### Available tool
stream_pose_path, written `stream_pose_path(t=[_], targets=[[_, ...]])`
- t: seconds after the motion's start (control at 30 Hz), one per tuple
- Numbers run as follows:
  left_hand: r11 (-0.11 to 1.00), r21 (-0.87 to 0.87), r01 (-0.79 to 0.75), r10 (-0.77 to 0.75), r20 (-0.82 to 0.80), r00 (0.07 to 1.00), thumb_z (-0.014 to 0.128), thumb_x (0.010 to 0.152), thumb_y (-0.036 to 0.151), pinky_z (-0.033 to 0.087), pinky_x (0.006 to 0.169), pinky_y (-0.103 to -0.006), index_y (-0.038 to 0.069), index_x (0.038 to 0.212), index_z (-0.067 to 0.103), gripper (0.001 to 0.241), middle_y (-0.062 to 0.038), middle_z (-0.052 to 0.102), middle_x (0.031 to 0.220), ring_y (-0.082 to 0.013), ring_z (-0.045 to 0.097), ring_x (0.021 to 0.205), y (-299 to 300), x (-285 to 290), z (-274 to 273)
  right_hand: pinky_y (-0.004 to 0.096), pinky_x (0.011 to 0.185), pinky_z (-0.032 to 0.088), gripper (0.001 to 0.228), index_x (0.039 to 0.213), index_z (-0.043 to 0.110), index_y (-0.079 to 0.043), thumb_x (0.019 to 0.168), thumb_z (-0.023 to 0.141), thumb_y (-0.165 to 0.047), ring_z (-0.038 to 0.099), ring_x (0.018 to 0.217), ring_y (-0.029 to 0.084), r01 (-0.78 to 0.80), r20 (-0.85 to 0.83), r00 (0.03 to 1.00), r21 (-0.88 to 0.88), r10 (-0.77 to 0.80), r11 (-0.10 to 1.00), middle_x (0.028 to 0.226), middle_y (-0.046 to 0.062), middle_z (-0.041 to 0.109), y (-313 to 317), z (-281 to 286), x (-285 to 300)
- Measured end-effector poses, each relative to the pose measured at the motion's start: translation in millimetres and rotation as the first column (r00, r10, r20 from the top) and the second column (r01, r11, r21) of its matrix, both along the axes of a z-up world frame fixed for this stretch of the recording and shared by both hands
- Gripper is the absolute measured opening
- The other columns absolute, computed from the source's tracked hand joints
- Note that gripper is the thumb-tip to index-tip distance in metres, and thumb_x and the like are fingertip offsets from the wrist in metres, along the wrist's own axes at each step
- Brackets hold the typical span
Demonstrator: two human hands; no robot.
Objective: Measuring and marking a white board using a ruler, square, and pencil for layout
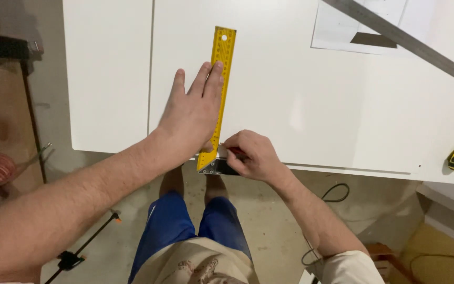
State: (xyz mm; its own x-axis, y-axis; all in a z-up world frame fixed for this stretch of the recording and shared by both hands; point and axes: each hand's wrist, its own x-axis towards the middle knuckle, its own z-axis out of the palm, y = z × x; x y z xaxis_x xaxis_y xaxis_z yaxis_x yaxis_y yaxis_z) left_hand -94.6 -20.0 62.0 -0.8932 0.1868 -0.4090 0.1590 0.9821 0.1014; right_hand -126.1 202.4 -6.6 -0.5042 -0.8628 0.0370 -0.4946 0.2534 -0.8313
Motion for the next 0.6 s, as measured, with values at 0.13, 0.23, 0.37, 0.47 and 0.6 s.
stream_pose_path(t=[0.13, 0.23, 0.37, 0.47, 0.6], targets=[[0.965, -0.26, -0.01, -0.041, -0.189, 0.981, 0.068, 0.044, 0.086, 0.037, 0.111, -0.0587, 0.001, 0.16, 0.036, 0.148, -0.018, 0.027, 0.17, -0.0302, 0.033, 0.153, 5, 10, -26, 0.032, 0.067, 0.053, 0.011, 0.096, 0.06, -0.006, 0.088, 0.066, -0.001, 0.072, 0.081, 0.023, -0.088, -0.105, 0.991, -0.009, 0.087, 0.996, 0.093, 0.005, 0.073, -8, 16, -1], [0.968, -0.249, -0.033, -0.03, -0.244, 0.969, 0.068, 0.046, 0.082, 0.036, 0.113, -0.0577, 0.003, 0.161, 0.041, 0.142, -0.017, 0.03, 0.17, -0.0297, 0.032, 0.154, 4, 14, -31, 0.035, 0.067, 0.056, 0.01, 0.098, 0.061, 0.0, 0.09, 0.067, 0.002, 0.071, 0.079, 0.027, -0.136, -0.165, 0.978, -0.057, 0.125, 0.989, 0.09, 0.011, 0.072, -11, 13, -3], [0.976, -0.215, -0.047, -0.003, -0.227, 0.974, 0.065, 0.078, 0.048, 0.033, 0.115, -0.0594, 0.0, 0.164, 0.039, 0.102, -0.02, 0.028, 0.171, -0.0328, 0.03, 0.155, 7, 14, -31, 0.035, 0.066, 0.055, 0.01, 0.097, 0.06, 0.0, 0.09, 0.066, 0.004, 0.069, 0.075, 0.027, -0.134, -0.181, 0.976, -0.053, 0.122, 0.99, 0.09, 0.011, 0.071, -10, 11, -1], [0.971, -0.232, -0.064, 0.004, -0.25, 0.968, 0.066, 0.08, 0.044, 0.032, 0.115, -0.058, 0.0, 0.165, 0.039, 0.1, -0.018, 0.029, 0.172, -0.03, 0.031, 0.156, 8, 13, -32, 0.034, 0.062, 0.052, 0.013, 0.097, 0.059, 0.0, 0.091, 0.07, 0.003, 0.069, 0.074, 0.026, -0.119, -0.187, 0.976, -0.039, 0.11, 0.992, 0.088, 0.012, 0.071, -10, 9, -1], [0.975, -0.209, -0.071, 0.017, -0.247, 0.969, 0.063, 0.084, 0.042, 0.032, 0.115, -0.0592, 0.0, 0.165, 0.038, 0.095, -0.018, 0.028, 0.172, -0.0305, 0.029, 0.156, 10, 11, -37, 0.035, 0.062, 0.05, 0.013, 0.097, 0.057, -0.001, 0.093, 0.069, 0.002, 0.067, 0.072, 0.026, -0.118, -0.208, 0.972, -0.035, 0.108, 0.992, 0.088, 0.011, 0.069, -9, 8, -1]])
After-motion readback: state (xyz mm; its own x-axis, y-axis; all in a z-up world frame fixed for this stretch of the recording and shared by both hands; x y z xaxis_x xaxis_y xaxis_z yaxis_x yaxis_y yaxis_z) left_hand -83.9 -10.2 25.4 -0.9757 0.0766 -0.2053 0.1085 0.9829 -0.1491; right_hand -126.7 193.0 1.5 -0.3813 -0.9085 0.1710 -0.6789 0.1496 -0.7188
